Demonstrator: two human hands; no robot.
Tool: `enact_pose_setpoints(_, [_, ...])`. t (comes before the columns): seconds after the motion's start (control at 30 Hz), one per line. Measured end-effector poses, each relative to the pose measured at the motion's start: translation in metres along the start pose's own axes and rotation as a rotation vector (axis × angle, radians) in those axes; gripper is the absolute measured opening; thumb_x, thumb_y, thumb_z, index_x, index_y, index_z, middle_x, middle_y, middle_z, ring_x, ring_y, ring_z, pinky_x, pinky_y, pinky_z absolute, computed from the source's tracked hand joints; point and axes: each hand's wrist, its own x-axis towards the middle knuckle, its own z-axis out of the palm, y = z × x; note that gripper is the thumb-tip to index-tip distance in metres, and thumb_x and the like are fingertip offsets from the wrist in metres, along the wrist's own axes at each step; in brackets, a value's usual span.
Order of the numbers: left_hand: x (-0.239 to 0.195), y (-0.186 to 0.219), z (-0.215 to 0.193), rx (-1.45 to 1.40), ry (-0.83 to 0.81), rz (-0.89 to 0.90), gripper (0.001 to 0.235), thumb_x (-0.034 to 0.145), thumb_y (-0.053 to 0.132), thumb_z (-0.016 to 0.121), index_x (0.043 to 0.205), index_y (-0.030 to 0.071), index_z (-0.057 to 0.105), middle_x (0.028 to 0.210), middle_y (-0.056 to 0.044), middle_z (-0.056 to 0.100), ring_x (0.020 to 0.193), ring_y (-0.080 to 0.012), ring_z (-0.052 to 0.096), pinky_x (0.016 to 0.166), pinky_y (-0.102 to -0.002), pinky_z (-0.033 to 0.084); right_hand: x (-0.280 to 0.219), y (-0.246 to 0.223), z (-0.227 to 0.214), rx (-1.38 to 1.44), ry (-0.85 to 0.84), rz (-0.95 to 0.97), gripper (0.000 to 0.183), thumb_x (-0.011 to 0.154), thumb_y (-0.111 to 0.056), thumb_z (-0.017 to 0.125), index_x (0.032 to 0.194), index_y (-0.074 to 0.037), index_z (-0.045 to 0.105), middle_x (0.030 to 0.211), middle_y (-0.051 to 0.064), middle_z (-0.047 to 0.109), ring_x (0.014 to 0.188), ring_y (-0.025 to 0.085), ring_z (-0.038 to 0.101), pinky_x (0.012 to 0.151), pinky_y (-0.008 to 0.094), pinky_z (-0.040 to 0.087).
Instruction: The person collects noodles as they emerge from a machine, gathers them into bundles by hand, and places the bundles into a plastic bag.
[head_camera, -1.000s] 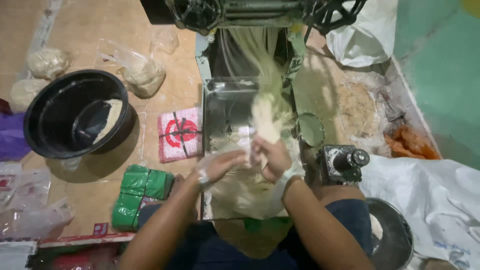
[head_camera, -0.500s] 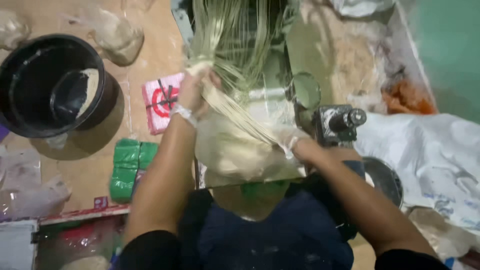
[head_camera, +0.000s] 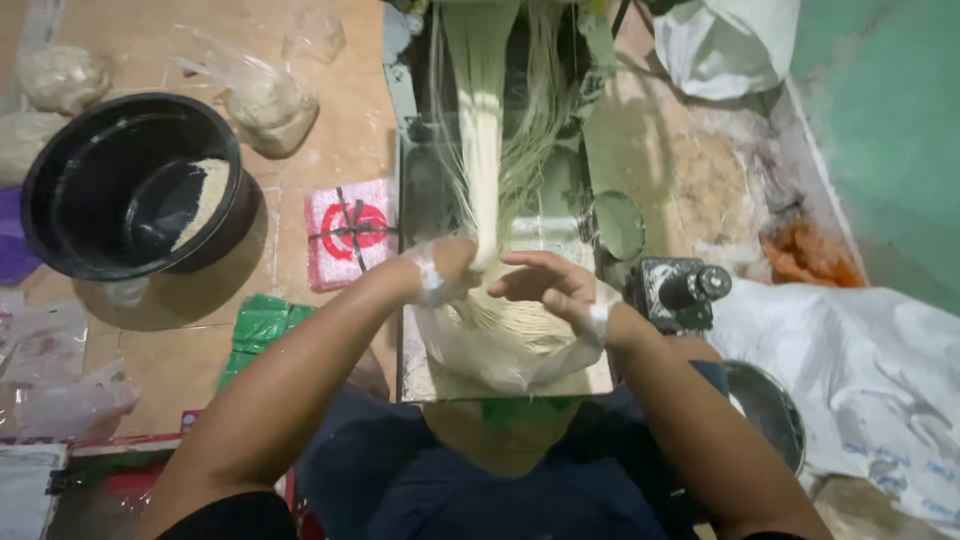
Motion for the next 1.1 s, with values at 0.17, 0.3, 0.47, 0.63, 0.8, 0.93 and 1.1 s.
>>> enact_pose_setpoints(0.17, [-0.041, 0.021, -0.038, -0.131, 0.069, 0.165, 0.03, 0.08, 0.03, 0.053, 0.093, 0.002, 0.053, 0.077, -0.014, 0.064, 0.08, -0.0314, 0.063, 0.07, -0.042, 0.048, -0.008, -0.028, -0.004, 0.021, 0.216, -0.332, 0.046, 0.083, -0.027, 0.05, 0.106, 0.012, 0.051, 0.091, 0.027, 0.061, 0.084, 0.035, 0.063, 0.079, 0.049, 0.049])
enact_pose_setpoints(0.3, [-0.033, -0.003, -0.029, -0.214, 0.217, 0.251, 0.018, 0.079, 0.022, 0.053, 0.087, 0.006, 0.053, 0.06, -0.003, 0.065, 0.066, -0.0224, 0.066, 0.064, -0.034, 0.05, -0.003, -0.023, -0.01, 0.016, 0.193, -0.4, 0.05, 0.08, -0.033, 0.055, 0.1, 0.013, 0.052, 0.086, 0.029, 0.06, 0.08, 0.037, 0.064, 0.077, 0.048, 0.049])
enact_pose_setpoints(0.47, [-0.016, -0.01, 0.022, -0.335, 0.185, 0.115, 0.022, 0.077, 0.021, 0.055, 0.091, 0.005, 0.057, 0.078, -0.012, 0.066, 0.082, -0.0289, 0.063, 0.075, -0.038, 0.047, -0.001, 0.041, -0.011, -0.354, 0.293, -0.007, 0.041, 0.078, -0.043, 0.052, 0.097, -0.009, 0.065, 0.084, 0.01, 0.067, 0.085, 0.026, 0.063, 0.08, 0.038, 0.045])
enact_pose_setpoints(0.63, [-0.007, -0.009, 0.046, -0.629, 0.275, 0.086, 0.022, 0.081, 0.022, 0.051, 0.088, 0.002, 0.055, 0.076, -0.013, 0.063, 0.079, -0.0284, 0.061, 0.072, -0.038, 0.045, 0.005, 0.096, 0.0, -0.459, 0.384, -0.043, 0.04, 0.072, -0.042, 0.063, 0.101, -0.016, 0.066, 0.093, 0.005, 0.066, 0.094, 0.02, 0.059, 0.084, 0.033, 0.043])
enact_pose_setpoints(0.8, [0.047, -0.043, 0.107, -0.313, 0.345, -0.065, 0.028, 0.082, 0.032, 0.054, 0.088, 0.005, 0.053, 0.074, -0.011, 0.058, 0.076, -0.0256, 0.059, 0.068, -0.037, 0.043, 0.007, 0.09, 0.015, -0.968, 0.183, -0.007, 0.044, 0.08, -0.037, 0.059, 0.108, -0.004, 0.055, 0.105, 0.018, 0.057, 0.1, 0.035, 0.054, 0.09, 0.045, 0.04])
enact_pose_setpoints(0.93, [0.086, -0.072, 0.156, -0.276, 0.307, -0.12, 0.037, 0.079, 0.035, 0.051, 0.1, 0.004, 0.051, 0.09, -0.016, 0.061, 0.096, -0.0312, 0.058, 0.083, -0.042, 0.045, 0.001, 0.047, 0.038, -0.787, 0.246, 0.448, 0.065, 0.082, -0.052, 0.047, 0.123, -0.001, 0.044, 0.122, 0.023, 0.046, 0.12, 0.033, 0.038, 0.103, 0.041, 0.024])
enact_pose_setpoints(1.1, [0.075, -0.058, 0.147, -0.283, 0.239, -0.143, 0.043, 0.081, 0.038, 0.045, 0.103, 0.002, 0.044, 0.093, -0.021, 0.061, 0.096, -0.0357, 0.058, 0.081, -0.046, 0.045, 0.008, 0.003, 0.055, -0.612, 0.241, 0.603, 0.073, 0.083, -0.051, 0.045, 0.125, 0.007, 0.036, 0.129, 0.029, 0.035, 0.125, 0.035, 0.028, 0.109, 0.039, 0.015])
